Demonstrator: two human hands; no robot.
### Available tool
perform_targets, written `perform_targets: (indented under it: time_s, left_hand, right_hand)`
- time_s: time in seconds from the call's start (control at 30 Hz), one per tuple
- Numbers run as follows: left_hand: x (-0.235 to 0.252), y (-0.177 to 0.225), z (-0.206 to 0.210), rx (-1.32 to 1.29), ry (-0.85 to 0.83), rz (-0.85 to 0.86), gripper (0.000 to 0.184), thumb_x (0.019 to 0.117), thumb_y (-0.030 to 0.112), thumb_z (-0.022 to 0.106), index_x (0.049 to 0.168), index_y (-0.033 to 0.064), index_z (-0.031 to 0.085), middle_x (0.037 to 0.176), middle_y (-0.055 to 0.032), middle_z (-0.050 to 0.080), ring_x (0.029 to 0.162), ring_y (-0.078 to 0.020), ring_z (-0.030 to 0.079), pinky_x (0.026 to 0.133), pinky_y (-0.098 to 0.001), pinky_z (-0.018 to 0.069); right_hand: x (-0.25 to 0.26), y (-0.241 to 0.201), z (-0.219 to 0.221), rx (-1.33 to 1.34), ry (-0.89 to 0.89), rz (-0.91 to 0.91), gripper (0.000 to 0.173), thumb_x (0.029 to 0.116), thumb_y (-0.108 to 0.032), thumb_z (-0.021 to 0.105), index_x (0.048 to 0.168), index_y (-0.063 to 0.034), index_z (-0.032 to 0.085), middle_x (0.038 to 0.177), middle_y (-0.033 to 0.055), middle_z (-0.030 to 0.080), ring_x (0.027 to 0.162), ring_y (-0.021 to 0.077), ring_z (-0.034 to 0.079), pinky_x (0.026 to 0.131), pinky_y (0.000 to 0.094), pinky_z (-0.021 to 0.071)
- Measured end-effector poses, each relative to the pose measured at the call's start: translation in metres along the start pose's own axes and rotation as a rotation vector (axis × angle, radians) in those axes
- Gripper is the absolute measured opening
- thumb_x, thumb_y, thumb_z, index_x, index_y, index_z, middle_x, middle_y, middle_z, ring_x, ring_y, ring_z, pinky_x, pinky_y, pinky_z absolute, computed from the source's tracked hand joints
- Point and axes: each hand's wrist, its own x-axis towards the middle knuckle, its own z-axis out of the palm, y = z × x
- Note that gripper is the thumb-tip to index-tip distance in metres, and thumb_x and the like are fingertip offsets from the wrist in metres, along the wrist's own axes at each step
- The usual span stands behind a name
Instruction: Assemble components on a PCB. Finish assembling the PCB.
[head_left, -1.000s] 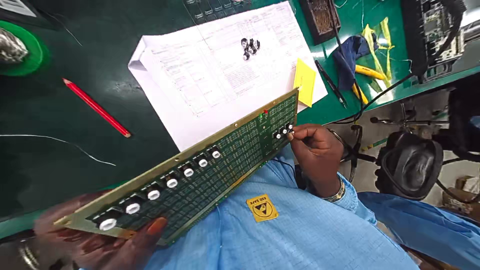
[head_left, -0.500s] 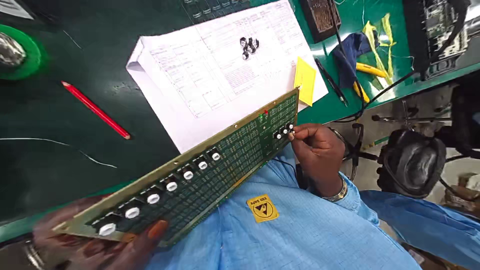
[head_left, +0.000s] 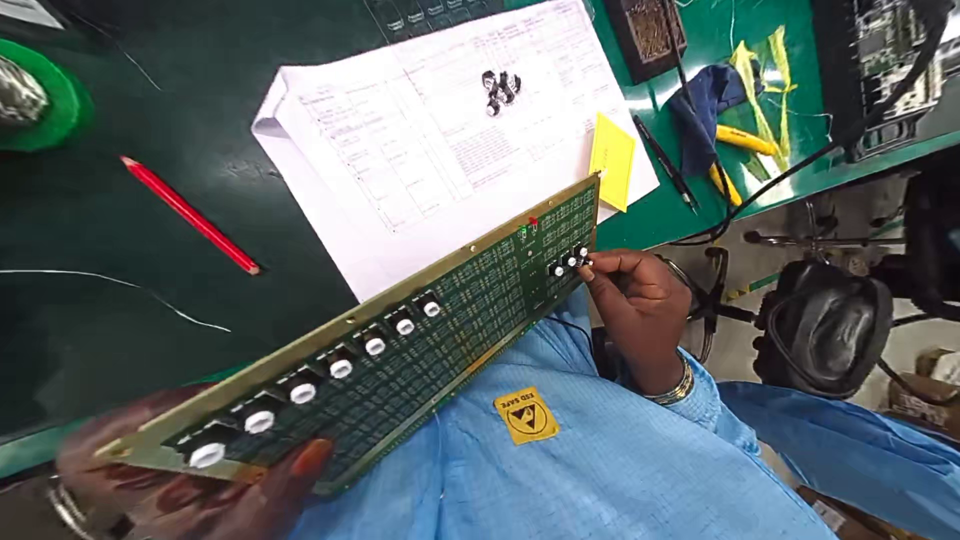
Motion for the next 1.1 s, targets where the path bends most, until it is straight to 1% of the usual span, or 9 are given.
perform_targets:
  time_s: [0.13,0.2,0.23,0.3,0.4,0.57,0.77,0.97,1.1]
  left_hand:
    - [0.003,0.004,0.007,-0.001,0.002,-0.01,0.063,0.0827,0.026,0.082,0.135,0.0335,0.047,0.128,0.0219,0.06,0.118,0.0036,0.058,0.1,-0.0167,0.0491]
    - [-0.008,-0.005,-0.005,-0.011,0.019,-0.015,0.071,0.0792,0.023,0.085,0.138,0.0294,0.045,0.129,0.0152,0.06,0.118,-0.0024,0.059,0.1,-0.0214,0.0508]
    - [-0.01,-0.006,-0.007,0.014,0.035,-0.033,0.071,0.0772,0.026,0.087,0.136,0.0305,0.047,0.126,0.0157,0.062,0.116,-0.0024,0.061,0.098,-0.0225,0.0521]
    - [-0.009,-0.003,-0.007,0.01,0.029,-0.058,0.069,0.0782,0.026,0.086,0.136,0.0311,0.049,0.127,0.0155,0.064,0.117,-0.0032,0.062,0.099,-0.0245,0.0531]
    - [-0.005,0.0,-0.004,0.021,0.0,-0.031,0.067,0.0813,0.023,0.083,0.137,0.0315,0.048,0.13,0.0181,0.062,0.12,-0.0009,0.059,0.102,-0.0229,0.0505]
    - [-0.002,0.004,0.001,0.033,0.008,-0.013,0.066,0.0826,0.023,0.082,0.138,0.0326,0.048,0.131,0.0212,0.06,0.122,0.001,0.058,0.104,-0.0216,0.0489]
    - [-0.004,0.0,-0.004,0.021,-0.032,0.007,0.066,0.083,0.023,0.082,0.138,0.0327,0.047,0.132,0.0195,0.06,0.123,-0.0001,0.058,0.104,-0.0218,0.0488]
    - [-0.005,-0.003,-0.005,0.007,-0.017,0.022,0.066,0.082,0.023,0.082,0.138,0.0314,0.048,0.131,0.0186,0.061,0.122,-0.0009,0.058,0.103,-0.0221,0.0493]
    - [-0.007,0.001,-0.005,-0.028,-0.038,-0.035,0.065,0.0831,0.024,0.083,0.139,0.0312,0.05,0.129,0.0168,0.064,0.119,-0.0017,0.061,0.101,-0.0236,0.0521]
  right_hand:
    - [0.001,-0.001,-0.005,0.047,-0.025,0.063,0.014,0.0883,0.003,0.073,0.102,0.0042,0.071,0.097,0.0055,0.073,0.083,0.006,0.071,0.077,0.0229,0.0622]
    - [0.0,0.0,-0.005,0.062,-0.027,0.052,0.013,0.0885,0.003,0.073,0.101,0.0044,0.072,0.098,0.0064,0.073,0.084,0.0071,0.071,0.077,0.0234,0.0625]
    - [0.0,0.001,-0.004,0.065,-0.025,0.045,0.012,0.0884,0.003,0.074,0.1,0.0043,0.072,0.099,0.0069,0.073,0.085,0.0077,0.071,0.077,0.0237,0.0628]
    - [-0.001,0.002,-0.003,0.065,-0.017,0.028,0.011,0.0884,0.002,0.074,0.099,0.0042,0.073,0.099,0.0076,0.073,0.086,0.0088,0.072,0.077,0.0247,0.0632]
    - [-0.001,0.003,-0.001,0.011,-0.008,-0.014,0.009,0.0887,0.0,0.073,0.098,0.0034,0.073,0.098,0.0074,0.074,0.089,0.0089,0.072,0.079,0.0248,0.0625]
    - [0.001,0.0,0.002,-0.026,0.006,-0.039,0.006,0.0857,0.001,0.072,0.092,0.0019,0.072,0.095,0.0065,0.073,0.085,0.0076,0.071,0.075,0.0233,0.0618]
    - [0.006,-0.001,-0.003,0.012,-0.041,-0.019,0.007,0.0855,0.004,0.071,0.093,0.0026,0.072,0.094,0.0061,0.073,0.083,0.007,0.071,0.074,0.0226,0.0619]
    - [0.007,0.003,-0.006,0.074,-0.064,-0.033,0.01,0.0849,0.006,0.072,0.094,0.0026,0.072,0.097,0.0061,0.074,0.088,0.0087,0.072,0.077,0.0248,0.0629]
    - [0.005,0.003,-0.006,0.071,-0.051,-0.031,0.009,0.0848,0.007,0.073,0.093,0.0028,0.072,0.098,0.0061,0.074,0.088,0.0085,0.072,0.077,0.0246,0.0631]
